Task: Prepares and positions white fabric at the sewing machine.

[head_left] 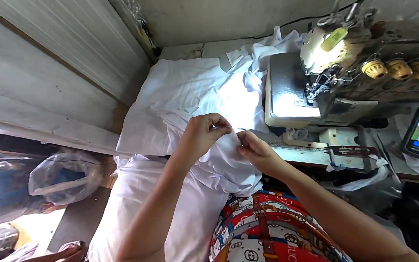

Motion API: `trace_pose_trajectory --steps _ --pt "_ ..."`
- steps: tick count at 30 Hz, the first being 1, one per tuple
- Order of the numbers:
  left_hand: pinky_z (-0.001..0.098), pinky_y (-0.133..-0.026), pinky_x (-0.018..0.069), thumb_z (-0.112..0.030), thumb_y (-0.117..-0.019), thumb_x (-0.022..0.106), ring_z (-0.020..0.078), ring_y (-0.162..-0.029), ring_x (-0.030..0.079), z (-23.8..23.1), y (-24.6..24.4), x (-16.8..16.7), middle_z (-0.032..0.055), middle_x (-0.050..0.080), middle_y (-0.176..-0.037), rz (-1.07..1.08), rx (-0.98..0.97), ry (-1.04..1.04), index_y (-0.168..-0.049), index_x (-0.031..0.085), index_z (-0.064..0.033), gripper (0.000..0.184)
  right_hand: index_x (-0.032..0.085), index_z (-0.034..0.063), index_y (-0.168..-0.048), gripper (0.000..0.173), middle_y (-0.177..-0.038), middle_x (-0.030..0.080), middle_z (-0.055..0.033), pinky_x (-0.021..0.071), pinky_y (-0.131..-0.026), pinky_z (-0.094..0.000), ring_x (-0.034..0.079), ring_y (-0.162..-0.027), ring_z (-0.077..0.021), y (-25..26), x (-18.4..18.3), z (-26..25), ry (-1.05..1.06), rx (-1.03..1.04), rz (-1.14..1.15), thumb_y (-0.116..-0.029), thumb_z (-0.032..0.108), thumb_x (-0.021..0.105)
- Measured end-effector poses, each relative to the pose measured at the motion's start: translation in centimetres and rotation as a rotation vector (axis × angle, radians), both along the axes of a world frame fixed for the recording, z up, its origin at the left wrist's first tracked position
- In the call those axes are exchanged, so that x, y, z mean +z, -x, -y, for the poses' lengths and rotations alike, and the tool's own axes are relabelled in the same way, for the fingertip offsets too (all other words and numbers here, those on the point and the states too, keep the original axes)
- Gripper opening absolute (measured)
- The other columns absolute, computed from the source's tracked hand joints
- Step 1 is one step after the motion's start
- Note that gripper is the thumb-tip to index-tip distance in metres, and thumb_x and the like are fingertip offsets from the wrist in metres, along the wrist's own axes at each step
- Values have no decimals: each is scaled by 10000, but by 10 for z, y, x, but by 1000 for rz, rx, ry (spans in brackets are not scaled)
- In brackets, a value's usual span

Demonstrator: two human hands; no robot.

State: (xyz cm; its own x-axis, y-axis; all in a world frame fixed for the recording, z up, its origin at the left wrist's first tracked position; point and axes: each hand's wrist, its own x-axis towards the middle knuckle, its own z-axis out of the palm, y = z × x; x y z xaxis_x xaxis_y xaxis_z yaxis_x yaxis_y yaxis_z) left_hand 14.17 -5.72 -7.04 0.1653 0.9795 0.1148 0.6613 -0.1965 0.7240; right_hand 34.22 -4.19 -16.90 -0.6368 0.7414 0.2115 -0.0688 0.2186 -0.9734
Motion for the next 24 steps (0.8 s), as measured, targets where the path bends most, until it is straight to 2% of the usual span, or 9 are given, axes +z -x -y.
trace_pose_trajectory --steps 6,10,12,14,15,17,19,21,24 --pt "142 -519 441 -81 -891 760 -1 -583 548 3 7 9 -37 690 -801 88 -44 -8 -956 715 -88 79 548 -89 -1294 314 -1133 677 -146 547 -879 -209 668 -975 -51 -14 -9 6 15 61 133 -1010 25 477" --pt "136 -498 419 -58 -855 785 1 -569 534 0 11 2 -37 685 -785 156 -44 -14 -924 713 -80 102 582 -78 -1248 275 -1122 696 -128 573 -867 -210 694 -951 -52 -24 -19 13 52 25 122 -992 10 530" --pt "145 -539 444 -61 -843 795 10 -624 573 -2 12 -3 -34 688 -788 151 -29 -11 -908 716 -77 103 609 -78 -1232 266 -1110 712 -113 573 -873 -198 697 -952 -35 -27 -21 14 64 0 110 -994 23 548" --pt "195 -664 500 -108 -853 795 37 -760 626 -3 14 -10 -40 695 -828 63 24 -44 -909 723 -101 91 625 -75 -1228 265 -1093 725 -108 571 -871 -188 699 -945 -24 -28 -24 13 55 -6 117 -999 33 545" --pt "276 -733 486 -136 -865 789 91 -831 619 -3 13 -12 -19 691 -862 -12 72 -69 -924 735 -100 87 632 -73 -1231 272 -1082 726 -111 567 -865 -187 695 -937 -23 -29 -25 12 41 -4 127 -1001 37 536" --pt "375 -741 482 -178 -897 775 160 -823 610 -1 7 -11 18 699 -890 -163 167 -102 -954 743 -102 100 657 -66 -1220 285 -1044 726 -118 551 -834 -192 678 -894 -34 -30 -25 10 -2 2 158 -997 35 511" --pt "311 -613 467 -197 -932 746 102 -672 571 -2 -2 -5 0 682 -876 -220 214 -84 -975 715 -114 98 690 -65 -1169 277 -988 729 -128 544 -801 -199 669 -846 -50 -32 -18 8 -69 -2 167 -993 28 497" --pt "210 -567 478 -163 -945 723 31 -627 571 -10 -10 4 -14 685 -884 -124 199 -106 -988 683 -90 93 708 -69 -1096 252 -897 719 -122 533 -747 -188 650 -779 -48 -37 0 8 -171 -40 107 -989 21 498" --pt "140 -700 555 -66 -933 707 -32 -774 648 -35 -34 15 -48 681 -899 186 77 -368 -981 644 -51 80 695 -63 -1090 221 -925 721 -87 528 -805 -136 653 -848 2 -59 42 13 -299 -122 -48 -1021 39 511"
